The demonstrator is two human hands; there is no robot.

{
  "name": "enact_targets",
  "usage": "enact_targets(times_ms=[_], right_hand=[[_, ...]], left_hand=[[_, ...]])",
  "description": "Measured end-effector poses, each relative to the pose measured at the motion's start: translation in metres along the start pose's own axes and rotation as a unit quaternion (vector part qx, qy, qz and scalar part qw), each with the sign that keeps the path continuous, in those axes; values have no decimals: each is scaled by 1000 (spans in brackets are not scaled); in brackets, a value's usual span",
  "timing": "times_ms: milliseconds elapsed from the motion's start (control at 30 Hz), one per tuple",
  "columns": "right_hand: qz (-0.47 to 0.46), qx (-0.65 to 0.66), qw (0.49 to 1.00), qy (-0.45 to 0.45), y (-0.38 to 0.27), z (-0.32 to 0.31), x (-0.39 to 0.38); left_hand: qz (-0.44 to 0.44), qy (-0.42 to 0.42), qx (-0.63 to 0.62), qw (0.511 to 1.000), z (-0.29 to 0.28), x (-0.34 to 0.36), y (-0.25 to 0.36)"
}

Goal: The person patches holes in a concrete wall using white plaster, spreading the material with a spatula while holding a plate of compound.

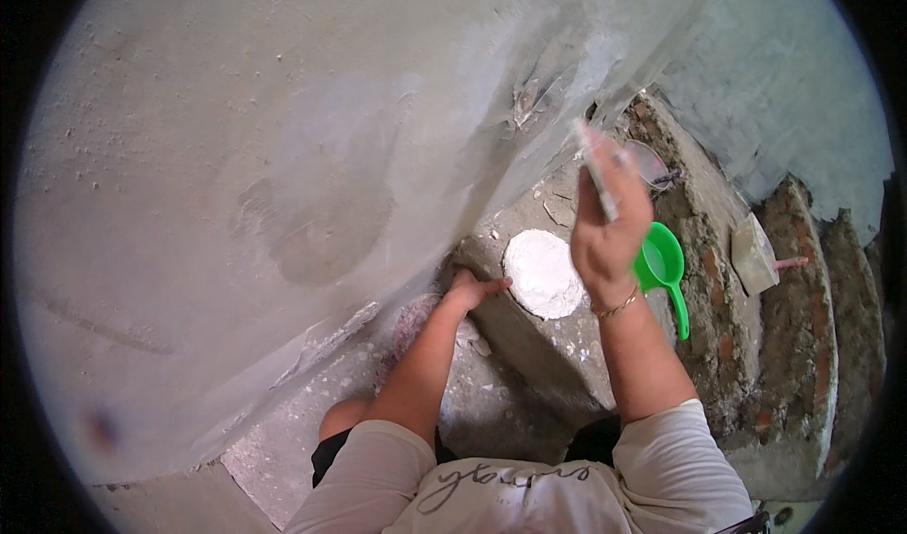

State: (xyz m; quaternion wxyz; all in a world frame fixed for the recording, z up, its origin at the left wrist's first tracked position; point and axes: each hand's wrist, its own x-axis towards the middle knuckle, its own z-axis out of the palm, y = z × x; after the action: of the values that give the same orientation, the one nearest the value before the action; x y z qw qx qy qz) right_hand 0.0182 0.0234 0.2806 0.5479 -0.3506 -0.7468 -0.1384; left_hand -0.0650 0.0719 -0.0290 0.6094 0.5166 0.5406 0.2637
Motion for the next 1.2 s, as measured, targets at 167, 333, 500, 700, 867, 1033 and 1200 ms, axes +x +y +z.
enact_targets(times_ms=[167, 333, 500, 700, 867, 1033, 1200], right_hand=[[-60, -112, 989, 75, 4, 28, 16], [16, -165, 982, -89, 6, 95, -59], [92, -64, 968, -225, -3, 61, -115], [74, -84, 993, -25, 14, -1, -29], [-5, -95, 987, 127, 30, 20, 50], [-73, -149, 986, 9, 22, 45, -2], [2, -69, 994, -83, -6, 5, -34]], left_hand=[[-25, -8, -17, 1000, 2, 9, -10], [69, 6, -30, 997, 7, 25, -13], [27, 15, -10, 999, 4, 7, 4], [-10, -3, -40, 999, 3, 8, -6], [21, -5, -80, 997, 2, 12, -13], [-36, -39, 13, 998, 13, -8, 23], [-20, -16, 7, 1000, 1, -12, 20]])
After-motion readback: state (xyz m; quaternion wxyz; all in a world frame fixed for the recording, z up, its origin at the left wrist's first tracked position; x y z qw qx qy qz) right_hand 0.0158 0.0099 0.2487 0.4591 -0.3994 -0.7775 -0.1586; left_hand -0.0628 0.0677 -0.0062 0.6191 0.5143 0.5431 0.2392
